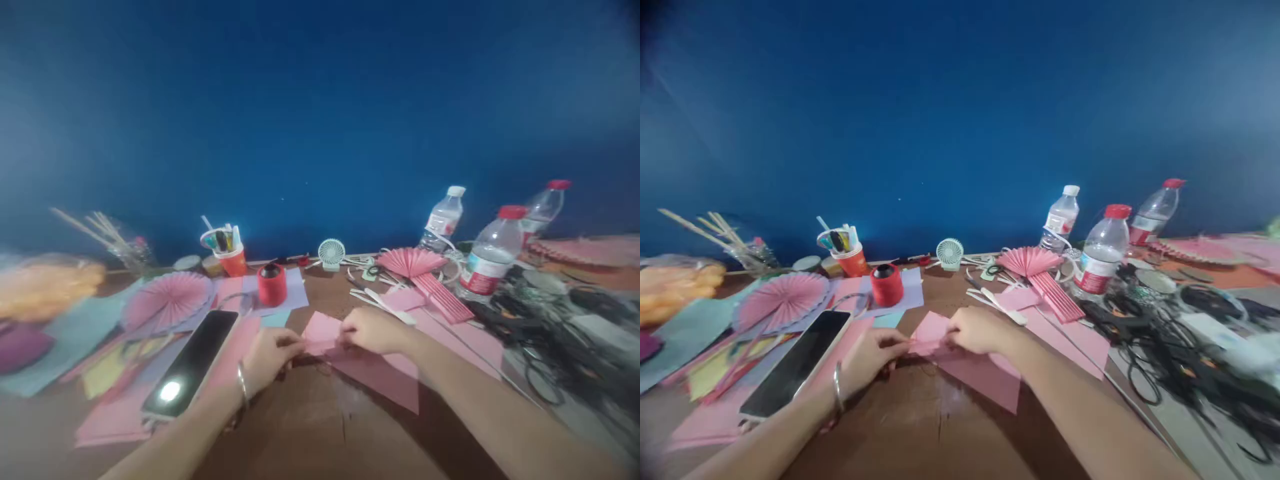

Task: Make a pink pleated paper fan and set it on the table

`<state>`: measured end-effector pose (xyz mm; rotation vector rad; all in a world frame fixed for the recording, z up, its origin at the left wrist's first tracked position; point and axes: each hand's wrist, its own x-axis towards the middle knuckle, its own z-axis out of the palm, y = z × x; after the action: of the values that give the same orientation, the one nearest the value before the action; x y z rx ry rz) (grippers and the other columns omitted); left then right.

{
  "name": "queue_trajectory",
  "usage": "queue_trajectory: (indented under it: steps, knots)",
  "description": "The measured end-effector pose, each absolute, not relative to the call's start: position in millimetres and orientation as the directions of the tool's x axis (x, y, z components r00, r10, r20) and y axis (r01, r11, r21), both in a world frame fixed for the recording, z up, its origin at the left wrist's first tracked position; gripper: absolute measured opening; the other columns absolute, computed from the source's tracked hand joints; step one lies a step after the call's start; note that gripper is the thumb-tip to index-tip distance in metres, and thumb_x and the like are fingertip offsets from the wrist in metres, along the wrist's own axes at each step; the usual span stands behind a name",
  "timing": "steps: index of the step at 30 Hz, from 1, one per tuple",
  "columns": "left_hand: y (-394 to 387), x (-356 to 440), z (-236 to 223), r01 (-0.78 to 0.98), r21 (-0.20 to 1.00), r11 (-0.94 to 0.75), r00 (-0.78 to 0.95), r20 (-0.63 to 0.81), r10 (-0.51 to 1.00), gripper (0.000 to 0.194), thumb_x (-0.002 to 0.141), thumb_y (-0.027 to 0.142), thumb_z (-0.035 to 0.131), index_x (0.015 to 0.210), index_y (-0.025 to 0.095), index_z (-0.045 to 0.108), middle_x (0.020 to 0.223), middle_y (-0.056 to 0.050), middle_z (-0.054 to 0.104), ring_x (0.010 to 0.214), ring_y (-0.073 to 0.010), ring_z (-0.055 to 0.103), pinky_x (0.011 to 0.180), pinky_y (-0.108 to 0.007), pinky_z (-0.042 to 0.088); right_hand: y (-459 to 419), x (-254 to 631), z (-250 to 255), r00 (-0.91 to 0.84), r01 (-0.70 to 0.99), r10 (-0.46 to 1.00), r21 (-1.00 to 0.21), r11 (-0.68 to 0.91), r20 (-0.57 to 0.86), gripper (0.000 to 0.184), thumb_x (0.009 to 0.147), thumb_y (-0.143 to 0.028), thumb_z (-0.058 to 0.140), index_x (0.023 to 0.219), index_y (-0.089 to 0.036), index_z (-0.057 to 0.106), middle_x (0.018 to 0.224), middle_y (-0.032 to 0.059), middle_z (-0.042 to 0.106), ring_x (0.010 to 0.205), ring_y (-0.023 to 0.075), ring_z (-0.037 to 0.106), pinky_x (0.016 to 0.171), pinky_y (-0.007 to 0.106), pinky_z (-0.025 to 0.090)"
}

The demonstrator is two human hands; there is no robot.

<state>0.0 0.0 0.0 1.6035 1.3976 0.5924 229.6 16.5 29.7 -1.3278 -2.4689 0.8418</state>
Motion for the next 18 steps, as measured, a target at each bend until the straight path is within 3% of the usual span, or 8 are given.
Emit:
queue_trajectory:
  steps: [6, 9, 14, 18]
  knots:
    - [2, -6, 6, 0.463, 0.886, 0.037, 0.265, -0.178, 0.948, 0.024, 0.070, 0.036, 0.056, 0.062, 0.013, 0.058, 0.050, 0.000, 0.054, 0.041, -0.0088, 0.047, 0.038, -0.019, 0.034, 35, 274, 27, -0.520, 0.638, 0.814, -0.752, 0.168, -0.260, 0.026, 0.074, -0.036, 0.049, 0.067, -0.014, 0.062, 0.054, 0.0009, 0.058, 0.045, 0.0098, 0.048, 0.045, 0.021, 0.033]
    - [1, -8, 4, 0.417, 0.906, 0.072, 0.273, -0.201, 0.941, 0.024, 0.071, 0.036, 0.055, 0.063, 0.014, 0.058, 0.057, -0.002, 0.057, 0.044, -0.0089, 0.048, 0.039, -0.019, 0.036, 37, 283, 28, -0.546, 0.592, 0.809, -0.783, 0.190, -0.217, 0.025, 0.073, -0.036, 0.052, 0.067, -0.014, 0.062, 0.050, -0.0008, 0.055, 0.045, 0.0091, 0.046, 0.046, 0.020, 0.033]
    - [3, -10, -1, 0.365, 0.922, 0.127, 0.220, -0.219, 0.951, 0.023, 0.071, 0.037, 0.055, 0.066, 0.014, 0.058, 0.055, -0.001, 0.056, 0.042, -0.0083, 0.046, 0.036, -0.018, 0.035, 43, 295, 26, -0.478, 0.603, 0.851, -0.786, 0.136, -0.219, 0.028, 0.072, -0.041, 0.055, 0.067, -0.014, 0.063, 0.039, -0.0065, 0.041, 0.035, 0.0061, 0.033, 0.038, 0.019, 0.023]
    - [6, -10, -1, 0.346, 0.930, 0.127, 0.190, -0.202, 0.961, 0.024, 0.071, 0.037, 0.056, 0.068, 0.014, 0.059, 0.057, -0.001, 0.056, 0.041, -0.0083, 0.045, 0.034, -0.017, 0.032, 46, 302, 20, -0.467, 0.483, 0.873, -0.868, 0.115, -0.144, 0.032, 0.070, -0.045, 0.058, 0.065, -0.014, 0.062, 0.043, -0.0034, 0.051, 0.038, 0.0068, 0.040, 0.042, 0.020, 0.030]
